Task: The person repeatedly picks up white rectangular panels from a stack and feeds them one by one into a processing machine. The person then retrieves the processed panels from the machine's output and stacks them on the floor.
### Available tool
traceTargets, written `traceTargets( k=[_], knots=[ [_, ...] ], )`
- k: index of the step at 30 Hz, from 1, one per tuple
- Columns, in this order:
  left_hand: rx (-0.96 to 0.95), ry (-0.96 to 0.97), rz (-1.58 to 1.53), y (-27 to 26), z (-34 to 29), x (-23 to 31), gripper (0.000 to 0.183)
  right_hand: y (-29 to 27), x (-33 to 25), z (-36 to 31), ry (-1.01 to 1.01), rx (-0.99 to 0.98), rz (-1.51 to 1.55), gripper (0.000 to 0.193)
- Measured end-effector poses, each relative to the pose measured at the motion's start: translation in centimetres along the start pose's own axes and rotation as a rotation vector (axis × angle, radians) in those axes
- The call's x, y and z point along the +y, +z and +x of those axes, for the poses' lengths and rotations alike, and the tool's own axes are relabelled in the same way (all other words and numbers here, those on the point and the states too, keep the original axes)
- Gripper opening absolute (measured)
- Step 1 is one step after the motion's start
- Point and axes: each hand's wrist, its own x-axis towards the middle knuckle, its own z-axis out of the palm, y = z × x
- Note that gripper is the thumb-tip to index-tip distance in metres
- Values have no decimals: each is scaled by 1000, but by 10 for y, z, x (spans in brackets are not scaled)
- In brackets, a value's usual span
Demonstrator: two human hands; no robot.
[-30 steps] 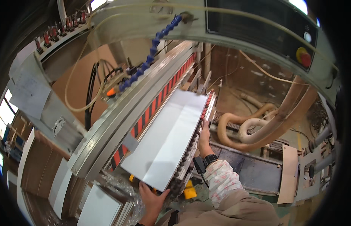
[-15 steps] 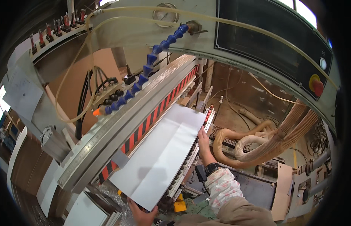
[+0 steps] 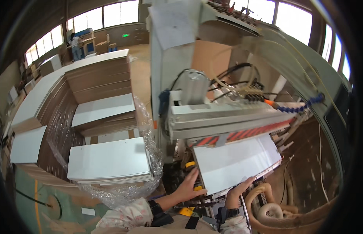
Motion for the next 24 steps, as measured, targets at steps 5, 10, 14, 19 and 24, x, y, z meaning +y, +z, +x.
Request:
traceTargets(
  k=[5, 10, 14, 19, 24],
  knots=[
    [17, 118, 18, 1, 5, -15, 89, 8, 16, 8, 76, 74, 16, 55],
    [-228, 93, 48, -12, 2, -29, 86, 18, -2, -6, 54, -108, 105, 57],
    [-422, 140, -66, -52, 13, -47, 82, 31, -14, -17, 127, -63, 15, 54],
    [-455, 321, -593, -205, 21, 83, 32, -33, 39, 29, -51, 109, -202, 40],
    [-855, 696, -973, -286, 11, 131, 26, -15, 19, 14, -127, 116, -346, 37]
  ],
)
